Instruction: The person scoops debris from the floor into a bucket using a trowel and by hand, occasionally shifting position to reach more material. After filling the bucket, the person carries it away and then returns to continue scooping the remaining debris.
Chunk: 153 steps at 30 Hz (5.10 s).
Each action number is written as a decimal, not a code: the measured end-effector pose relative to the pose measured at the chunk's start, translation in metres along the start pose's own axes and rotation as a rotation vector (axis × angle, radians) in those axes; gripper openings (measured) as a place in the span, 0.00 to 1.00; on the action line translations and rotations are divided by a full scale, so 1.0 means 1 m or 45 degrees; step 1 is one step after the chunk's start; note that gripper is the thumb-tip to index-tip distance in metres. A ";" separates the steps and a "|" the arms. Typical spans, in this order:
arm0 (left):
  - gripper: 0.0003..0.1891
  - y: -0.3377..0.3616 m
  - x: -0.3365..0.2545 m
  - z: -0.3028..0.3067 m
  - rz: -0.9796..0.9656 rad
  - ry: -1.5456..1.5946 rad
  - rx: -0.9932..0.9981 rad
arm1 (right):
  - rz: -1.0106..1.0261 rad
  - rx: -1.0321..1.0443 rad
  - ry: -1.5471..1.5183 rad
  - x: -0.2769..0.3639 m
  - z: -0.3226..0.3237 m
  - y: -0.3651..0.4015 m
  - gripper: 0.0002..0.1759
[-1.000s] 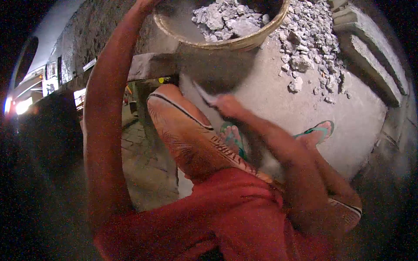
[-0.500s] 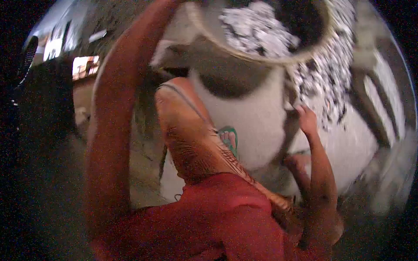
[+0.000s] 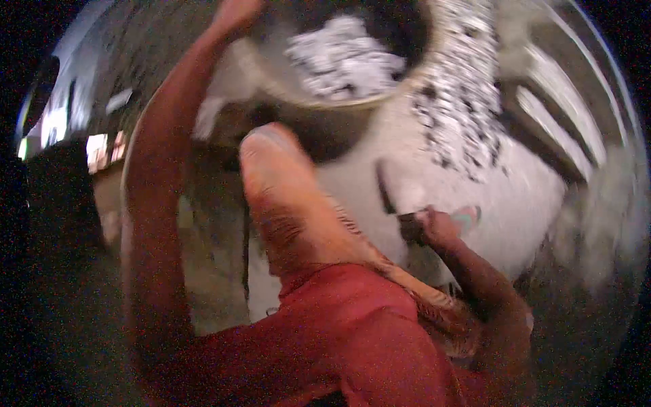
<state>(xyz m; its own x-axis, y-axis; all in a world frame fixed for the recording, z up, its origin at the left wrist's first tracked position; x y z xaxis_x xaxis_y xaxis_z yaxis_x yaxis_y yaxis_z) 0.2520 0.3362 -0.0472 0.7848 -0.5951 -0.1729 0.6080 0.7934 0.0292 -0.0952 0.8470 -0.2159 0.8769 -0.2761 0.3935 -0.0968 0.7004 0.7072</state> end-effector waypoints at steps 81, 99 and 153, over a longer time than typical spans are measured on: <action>0.29 0.109 -0.021 -0.085 0.732 1.675 -0.611 | -0.259 -1.232 -0.454 -0.147 0.027 0.010 0.14; 0.26 0.019 -0.011 -0.023 0.938 1.093 -0.459 | -0.027 -0.666 -0.489 -0.167 -0.004 -0.018 0.19; 0.21 0.013 0.020 -0.061 0.677 1.286 -0.613 | 0.204 -0.803 -0.476 -0.060 0.300 -0.113 0.28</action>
<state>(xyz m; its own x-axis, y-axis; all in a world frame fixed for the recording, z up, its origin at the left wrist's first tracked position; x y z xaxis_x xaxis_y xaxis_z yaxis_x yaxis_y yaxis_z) 0.2685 0.3428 -0.1098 0.3470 0.0111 -0.9378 -0.0316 0.9995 0.0001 -0.2783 0.5872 -0.1436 0.6453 -0.2656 0.7163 0.1770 0.9641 0.1981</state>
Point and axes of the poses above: each hand's wrist, its own y-axis away from the middle knuckle, its own z-axis out of the back of the hand, x = y × z, the point moved 1 cm from there along -y, towards the middle knuckle, and after that the axes turned 9 degrees about x, right-handed, at the moved point
